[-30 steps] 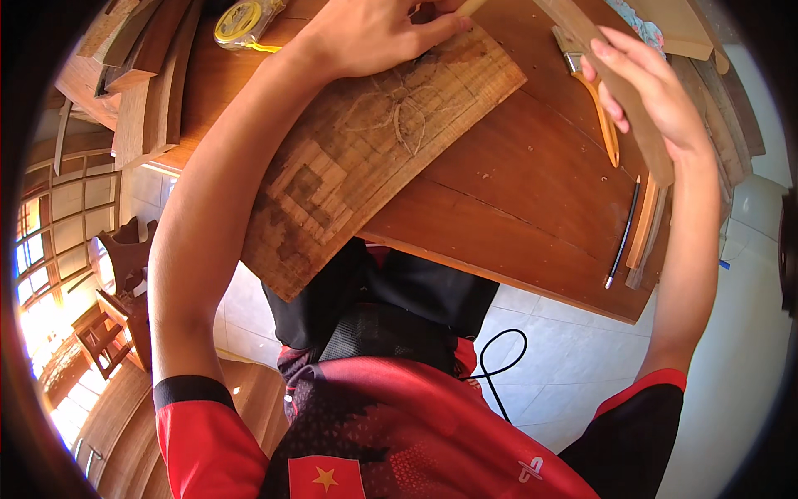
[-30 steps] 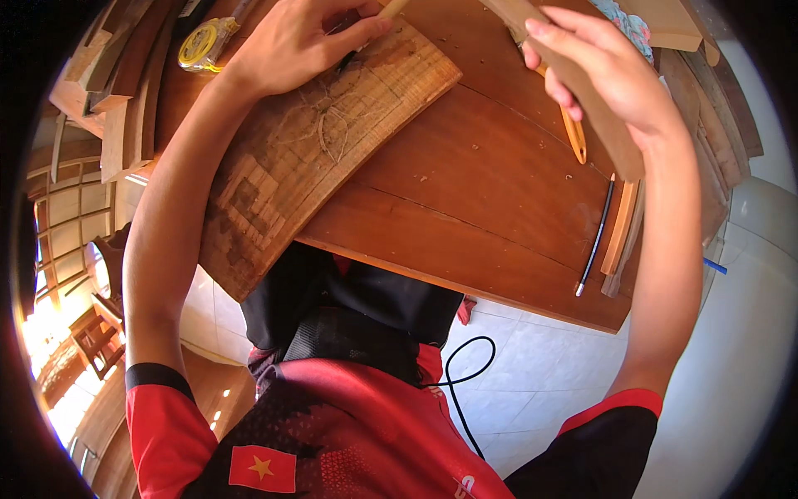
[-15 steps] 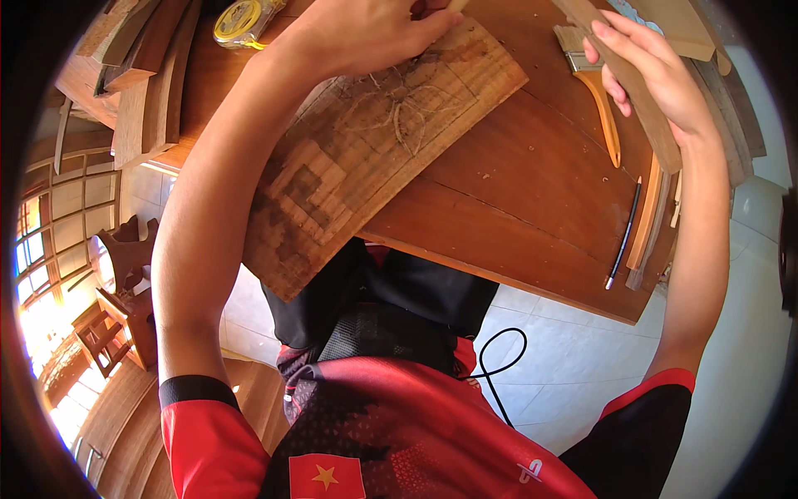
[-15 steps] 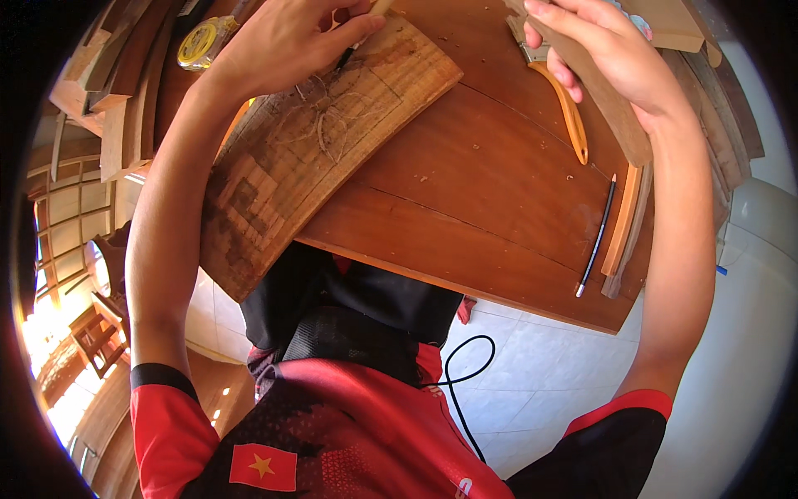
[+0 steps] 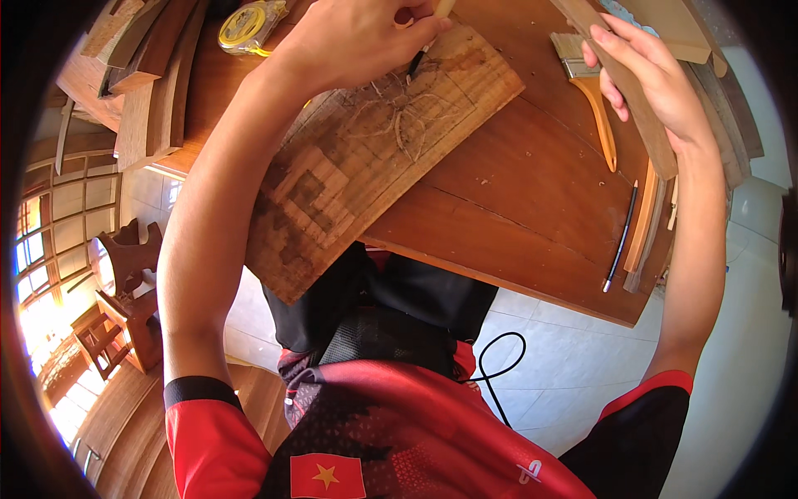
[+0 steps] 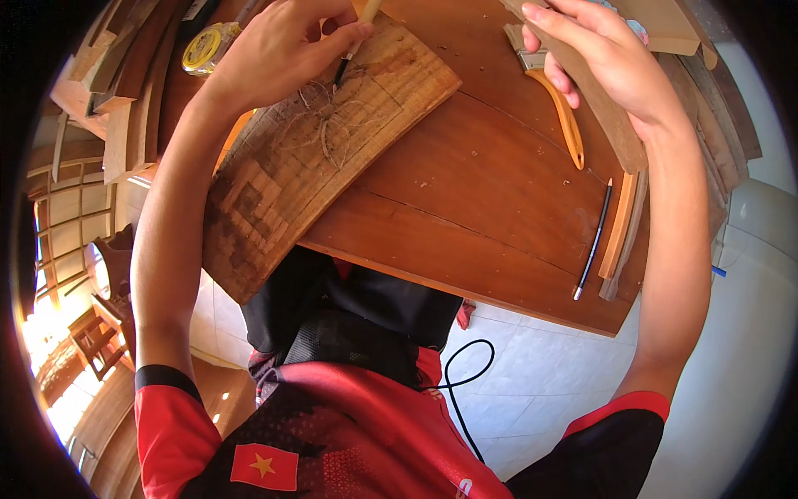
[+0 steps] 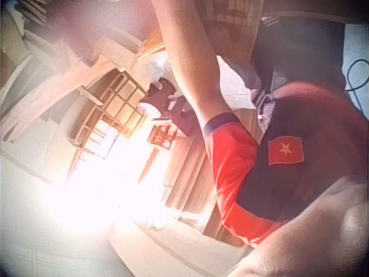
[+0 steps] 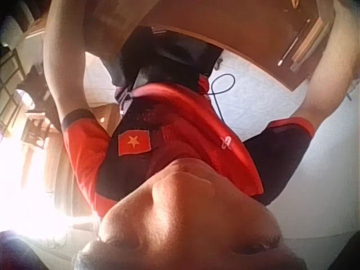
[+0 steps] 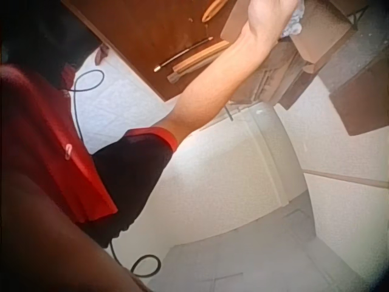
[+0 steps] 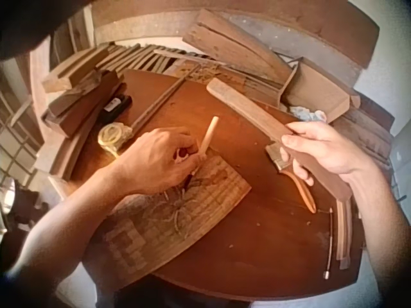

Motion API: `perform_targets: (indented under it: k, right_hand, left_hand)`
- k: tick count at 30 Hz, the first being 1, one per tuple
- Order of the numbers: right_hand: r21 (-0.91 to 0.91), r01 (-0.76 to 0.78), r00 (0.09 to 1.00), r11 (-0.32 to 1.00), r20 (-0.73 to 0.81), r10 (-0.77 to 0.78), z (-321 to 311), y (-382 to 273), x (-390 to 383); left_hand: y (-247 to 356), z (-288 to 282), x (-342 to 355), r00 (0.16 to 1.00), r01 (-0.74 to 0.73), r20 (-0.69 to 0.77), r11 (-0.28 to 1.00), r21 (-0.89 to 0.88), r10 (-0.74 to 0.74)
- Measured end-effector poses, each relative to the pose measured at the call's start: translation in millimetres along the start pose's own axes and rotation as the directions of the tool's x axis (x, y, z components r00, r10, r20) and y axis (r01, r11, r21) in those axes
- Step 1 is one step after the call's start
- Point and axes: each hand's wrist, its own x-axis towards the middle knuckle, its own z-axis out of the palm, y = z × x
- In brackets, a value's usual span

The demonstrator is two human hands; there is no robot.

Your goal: The person carves a floral design into a rectangular wooden board using a chisel and a wooden mallet. They repeatedly strike the chisel to deepen the grooves of the pattern while holding the board steady on a workbench.

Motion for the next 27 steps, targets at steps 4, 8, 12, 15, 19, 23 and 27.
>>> perform_targets:
  k: [4,8,12,15,19,23,27]
  right_hand:
    - [-0.006,-0.032,0.999,0.999,0.006,0.032,2,-2,-1]
    - [-0.004,-0.053,0.997,0.999,-0.052,0.052,8,0,-7]
    - [-0.007,-0.037,0.998,0.999,0.050,0.038,3,1,-5]
    - [0.000,-0.035,0.998,0.999,0.045,0.035,2,1,-5]
    - [0.005,-0.029,1.000,1.000,0.006,0.029,4,1,-6]
    - [0.001,-0.030,0.999,1.000,-0.031,0.030,7,-1,-9]
    - [0.004,-0.041,0.999,0.999,-0.022,0.041,8,-2,-10]
  left_hand:
    - [4,-4,-1,0.993,0.118,-0.008,0.993,-0.028,-0.119]
    - [1,-1,2,0.994,0.112,-0.014,0.993,-0.048,-0.113]
    - [0,2,0,0.995,0.098,-0.024,0.992,-0.085,-0.101]
    - [2,2,-2,0.995,0.087,-0.033,0.992,-0.087,-0.090]
    - [7,2,-3,0.995,0.080,-0.044,0.990,-0.114,-0.086]
    - [7,4,-4,0.994,0.080,-0.067,0.988,-0.132,-0.090]
    - [11,0,-6,0.995,0.056,-0.077,0.996,-0.065,-0.061]
